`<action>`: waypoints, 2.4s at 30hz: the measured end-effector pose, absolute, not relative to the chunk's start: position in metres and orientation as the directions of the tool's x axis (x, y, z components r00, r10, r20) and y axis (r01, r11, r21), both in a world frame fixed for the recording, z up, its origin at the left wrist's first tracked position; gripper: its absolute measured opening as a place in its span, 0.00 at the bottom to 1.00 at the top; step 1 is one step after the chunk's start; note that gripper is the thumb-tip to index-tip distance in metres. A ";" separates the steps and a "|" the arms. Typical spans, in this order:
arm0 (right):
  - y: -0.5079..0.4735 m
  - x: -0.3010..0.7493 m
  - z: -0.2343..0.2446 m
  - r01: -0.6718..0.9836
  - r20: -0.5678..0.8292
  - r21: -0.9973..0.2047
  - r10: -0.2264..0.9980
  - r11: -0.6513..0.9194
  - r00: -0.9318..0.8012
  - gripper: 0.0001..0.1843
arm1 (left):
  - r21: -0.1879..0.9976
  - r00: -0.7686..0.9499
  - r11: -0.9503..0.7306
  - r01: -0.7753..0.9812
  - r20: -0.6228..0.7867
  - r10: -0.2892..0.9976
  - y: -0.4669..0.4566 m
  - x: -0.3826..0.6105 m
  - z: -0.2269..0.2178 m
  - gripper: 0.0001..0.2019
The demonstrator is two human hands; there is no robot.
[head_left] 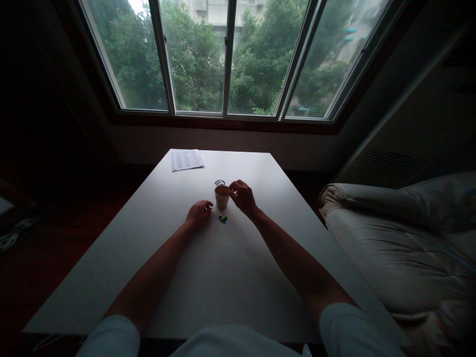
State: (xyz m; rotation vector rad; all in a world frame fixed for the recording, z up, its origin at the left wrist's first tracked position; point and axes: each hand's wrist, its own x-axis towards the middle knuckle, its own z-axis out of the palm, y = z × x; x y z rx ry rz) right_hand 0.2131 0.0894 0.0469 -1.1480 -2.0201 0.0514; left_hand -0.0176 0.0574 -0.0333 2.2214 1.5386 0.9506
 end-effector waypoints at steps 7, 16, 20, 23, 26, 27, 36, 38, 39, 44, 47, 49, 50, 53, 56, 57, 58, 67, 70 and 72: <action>0.103 0.202 0.040 0.663 0.590 -0.433 0.749 0.610 -0.303 0.05 | 0.484 0.249 -0.405 0.776 0.354 0.901 0.052 -0.009 -0.031 0.10; 0.081 0.214 0.032 0.633 0.672 -0.406 0.685 0.659 -0.282 0.07 | 0.396 0.330 -0.466 0.791 0.366 0.870 0.043 0.000 -0.027 0.09; 0.068 0.223 0.012 0.607 0.615 -0.390 0.687 0.692 -0.387 0.08 | 0.370 0.356 -0.483 0.793 0.362 0.862 0.041 0.001 -0.025 0.09; 0.064 0.231 -0.008 0.619 0.452 -0.384 0.724 0.685 -0.520 0.07 | 0.367 0.361 -0.489 0.791 0.365 0.858 0.040 0.000 -0.024 0.09; 0.063 0.237 -0.020 0.634 0.321 -0.413 0.756 0.654 -0.571 0.09 | 0.356 0.365 -0.491 0.795 0.365 0.856 0.039 0.000 -0.023 0.09; 0.063 0.238 -0.022 0.633 0.297 -0.419 0.757 0.651 -0.582 0.11 | 0.353 0.364 -0.487 0.799 0.362 0.858 0.039 0.000 -0.023 0.09; 0.059 0.229 -0.023 0.644 0.279 -0.392 0.752 0.657 -0.598 0.11 | 0.359 0.357 -0.479 0.801 0.355 0.864 0.039 0.005 -0.023 0.09; 0.059 0.226 -0.023 0.653 0.278 -0.385 0.757 0.652 -0.592 0.10 | 0.360 0.366 -0.487 0.796 0.354 0.861 0.039 0.006 -0.023 0.09; 0.058 0.226 -0.023 0.655 0.279 -0.382 0.757 0.652 -0.590 0.09 | 0.360 0.368 -0.489 0.794 0.354 0.860 0.038 0.006 -0.023 0.09; 0.054 0.223 -0.017 0.664 0.287 -0.377 0.763 0.646 -0.579 0.09 | 0.357 0.362 -0.482 0.800 0.354 0.863 0.036 0.007 -0.020 0.09; 0.051 0.222 -0.016 0.691 0.296 -0.357 0.777 0.629 -0.555 0.09 | 0.357 0.361 -0.476 0.804 0.344 0.867 0.036 0.008 -0.019 0.09; 0.050 0.221 -0.016 0.705 0.297 -0.346 0.785 0.619 -0.544 0.09 | 0.357 0.364 -0.480 0.801 0.345 0.865 0.036 0.008 -0.019 0.09; 0.049 0.220 -0.017 0.710 0.299 -0.344 0.789 0.614 -0.537 0.09 | 0.356 0.368 -0.485 0.799 0.348 0.862 0.036 0.008 -0.019 0.09; 0.049 0.220 -0.018 0.714 0.307 -0.347 0.793 0.608 -0.526 0.09 | 0.355 0.393 -0.508 0.785 0.349 0.851 0.036 0.009 -0.019 0.10; 0.050 0.220 -0.019 0.710 0.309 -0.357 0.794 0.607 -0.523 0.12 | 0.368 0.408 -0.515 0.774 0.333 0.850 0.035 0.010 -0.020 0.11; 0.050 0.220 -0.019 0.707 0.308 -0.361 0.793 0.608 -0.526 0.12 | 0.370 0.410 -0.515 0.773 0.329 0.851 0.035 0.010 -0.020 0.11; 0.050 0.219 -0.019 0.701 0.306 -0.366 0.791 0.612 -0.530 0.12 | 0.371 0.410 -0.515 0.773 0.327 0.851 0.035 0.011 -0.019 0.11; 0.049 0.219 -0.017 0.698 0.313 -0.360 0.785 0.619 -0.535 0.07 | 0.395 0.403 -0.505 0.767 0.315 0.859 0.032 0.012 -0.016 0.11; 0.047 0.219 -0.015 0.712 0.301 -0.340 0.789 0.614 -0.536 0.08 | 0.398 0.403 -0.502 0.768 0.308 0.862 0.031 0.013 -0.015 0.10; 0.047 0.220 -0.014 0.726 0.282 -0.339 0.801 0.599 -0.529 0.09 | 0.398 0.418 -0.515 0.759 0.308 0.855 0.031 0.013 -0.015 0.11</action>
